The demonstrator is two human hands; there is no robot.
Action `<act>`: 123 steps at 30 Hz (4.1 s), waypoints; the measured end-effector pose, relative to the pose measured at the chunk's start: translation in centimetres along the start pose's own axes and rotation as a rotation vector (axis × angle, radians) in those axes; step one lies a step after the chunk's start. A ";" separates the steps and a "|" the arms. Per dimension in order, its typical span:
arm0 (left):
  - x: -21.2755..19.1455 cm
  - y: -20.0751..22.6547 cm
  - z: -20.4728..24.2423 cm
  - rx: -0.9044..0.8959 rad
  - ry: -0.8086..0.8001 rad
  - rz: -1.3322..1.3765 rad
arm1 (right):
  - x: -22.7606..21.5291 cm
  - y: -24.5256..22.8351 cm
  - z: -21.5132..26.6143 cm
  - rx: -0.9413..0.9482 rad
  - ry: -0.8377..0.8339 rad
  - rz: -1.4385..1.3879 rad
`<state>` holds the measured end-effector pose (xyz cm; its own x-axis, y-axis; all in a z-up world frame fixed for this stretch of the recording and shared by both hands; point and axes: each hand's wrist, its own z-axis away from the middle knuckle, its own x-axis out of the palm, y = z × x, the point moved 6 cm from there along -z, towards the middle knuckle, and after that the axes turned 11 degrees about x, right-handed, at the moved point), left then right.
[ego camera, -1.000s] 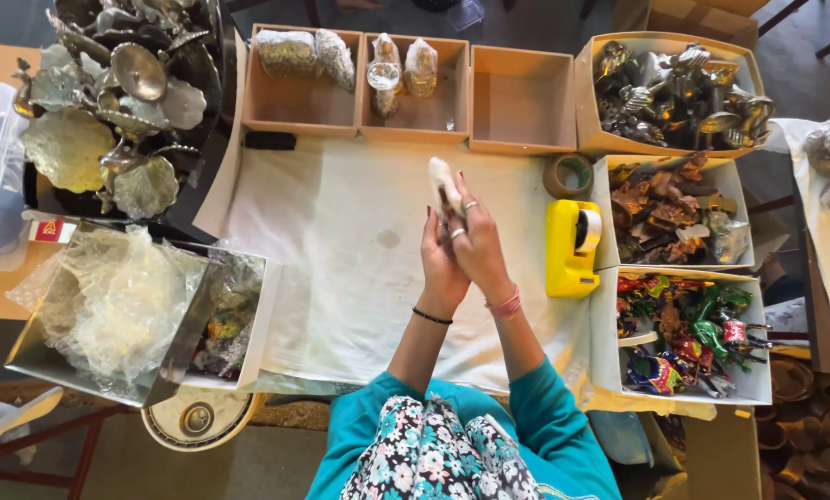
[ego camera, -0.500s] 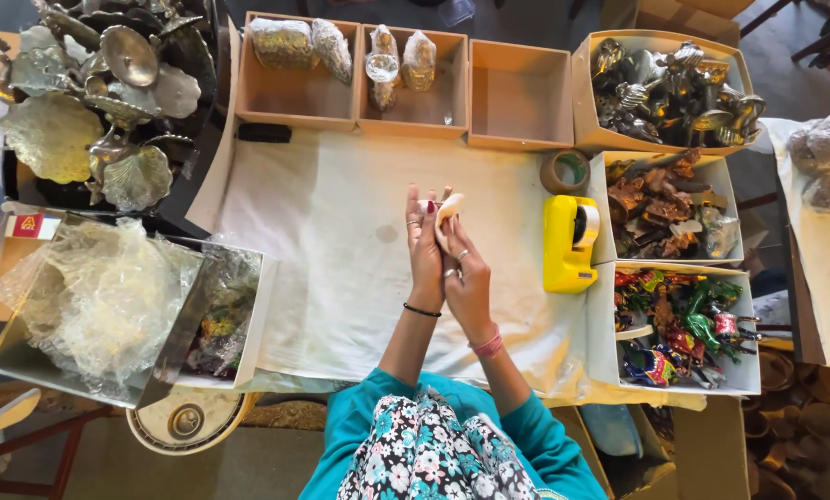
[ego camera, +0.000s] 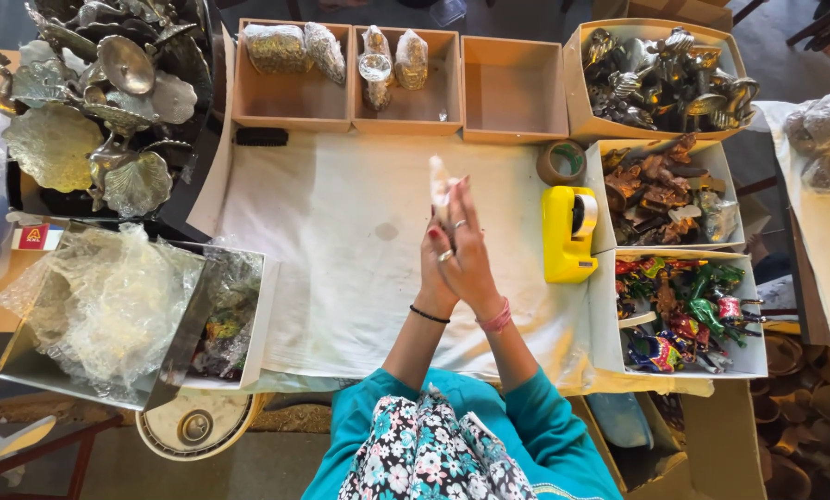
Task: Wrapping small decorative figurines in paper and organizing them into boxes.
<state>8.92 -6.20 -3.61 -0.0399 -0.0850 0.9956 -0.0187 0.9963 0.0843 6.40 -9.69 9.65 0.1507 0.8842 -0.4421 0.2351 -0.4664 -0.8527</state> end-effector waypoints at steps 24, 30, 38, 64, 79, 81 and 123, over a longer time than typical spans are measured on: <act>-3.2 1.9 -0.3 0.039 0.241 0.002 | 2.3 -0.1 5.0 -0.154 -0.275 0.185; 1.9 0.8 0.8 0.048 0.144 -0.117 | 0.7 1.3 0.5 -0.050 -0.203 0.053; -0.6 4.2 -0.9 0.051 0.219 -0.175 | 2.1 1.1 5.8 -0.045 -0.257 0.025; 3.1 4.4 0.7 0.292 -0.004 -0.567 | 1.6 0.5 0.6 0.103 -0.204 -0.355; 0.7 2.0 0.9 0.115 0.077 -0.398 | 0.0 0.2 1.8 -0.023 -0.153 -0.160; 2.6 2.3 0.8 0.121 0.083 -0.409 | -0.5 0.1 2.0 0.004 -0.115 -0.223; -0.4 2.3 0.3 0.095 0.098 -0.064 | 0.3 -0.4 4.4 -0.039 -0.174 0.016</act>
<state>8.60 -3.83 -3.82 0.0625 -0.1414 0.9880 -0.1128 0.9826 0.1478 2.12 -9.07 8.67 -0.0130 0.8658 -0.5003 0.2715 -0.4785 -0.8351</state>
